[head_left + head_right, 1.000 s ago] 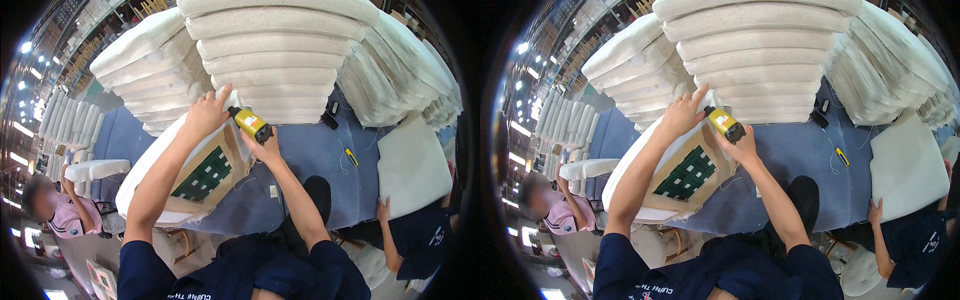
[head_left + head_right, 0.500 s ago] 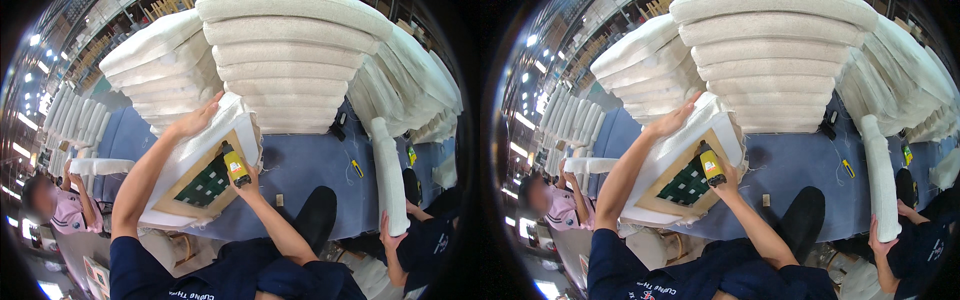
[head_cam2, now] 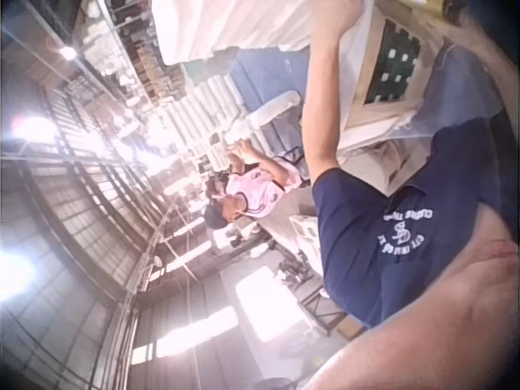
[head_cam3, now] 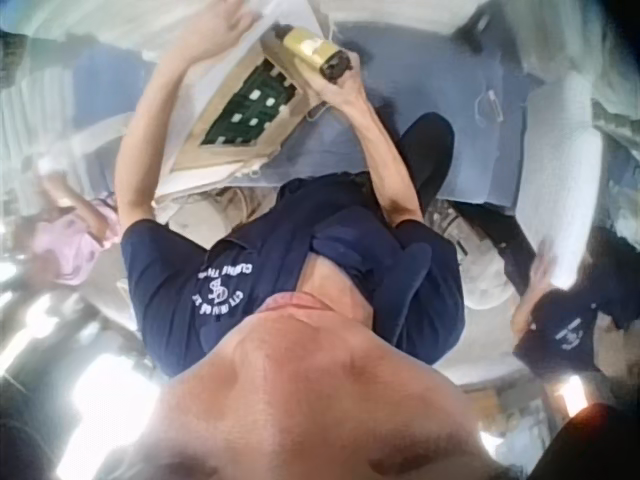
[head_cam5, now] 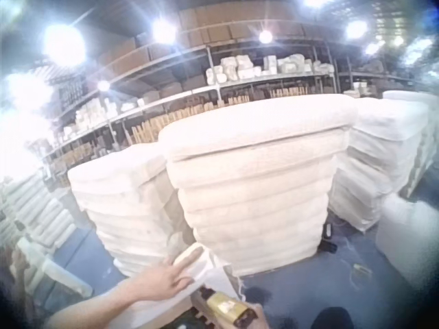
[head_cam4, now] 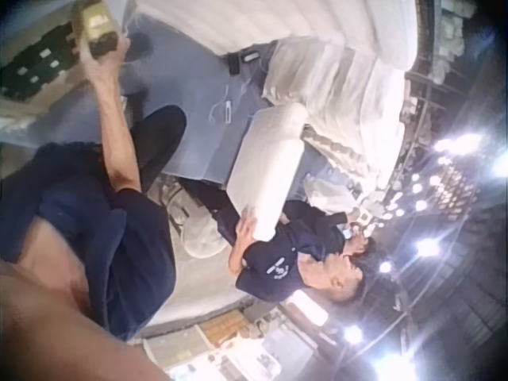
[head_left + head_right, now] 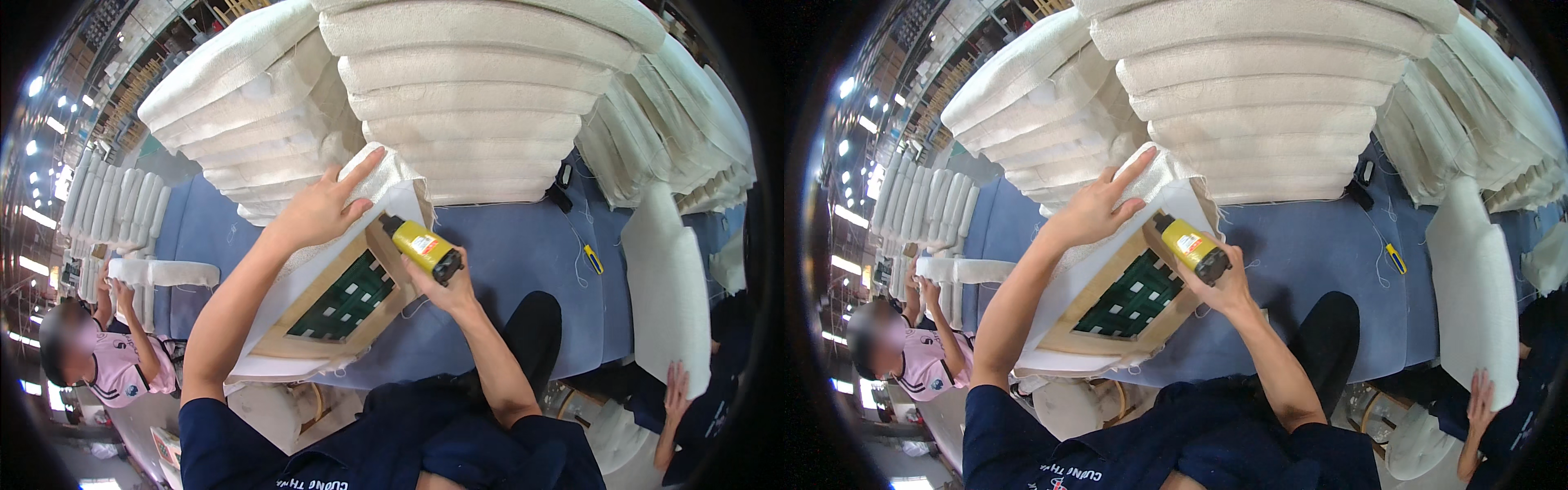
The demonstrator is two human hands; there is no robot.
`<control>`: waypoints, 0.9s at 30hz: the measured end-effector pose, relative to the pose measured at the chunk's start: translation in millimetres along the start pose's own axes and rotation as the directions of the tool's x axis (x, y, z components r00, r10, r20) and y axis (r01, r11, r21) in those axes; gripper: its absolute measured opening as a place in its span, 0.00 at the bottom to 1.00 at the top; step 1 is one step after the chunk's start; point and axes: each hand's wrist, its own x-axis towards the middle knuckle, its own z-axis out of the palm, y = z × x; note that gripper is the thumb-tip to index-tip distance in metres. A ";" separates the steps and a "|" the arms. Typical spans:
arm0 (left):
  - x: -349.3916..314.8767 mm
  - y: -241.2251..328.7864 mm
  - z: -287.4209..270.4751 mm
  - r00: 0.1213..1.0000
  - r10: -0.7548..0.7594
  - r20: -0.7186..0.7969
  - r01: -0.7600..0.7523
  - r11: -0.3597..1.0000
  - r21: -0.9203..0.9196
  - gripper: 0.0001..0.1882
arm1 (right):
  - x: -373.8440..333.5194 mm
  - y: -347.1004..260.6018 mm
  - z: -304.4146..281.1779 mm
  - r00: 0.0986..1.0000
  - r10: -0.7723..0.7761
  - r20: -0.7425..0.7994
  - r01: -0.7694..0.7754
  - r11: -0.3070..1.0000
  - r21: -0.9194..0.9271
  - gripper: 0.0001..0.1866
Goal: The person sits on the floor in a workshop and uses a staple gun to attach white fabric to rectangular foam cushions. They repeatedly pick up cushions, wrap the fabric around the edges, and secure it with staples before stacking the finished items.
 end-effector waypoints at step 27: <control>-15.5 -64.0 -5.4 0.988 -0.015 0.154 0.080 0.898 -0.432 0.35 | -24.8 -4.9 63.8 0.998 -0.060 -0.031 0.062 0.996 0.070 0.19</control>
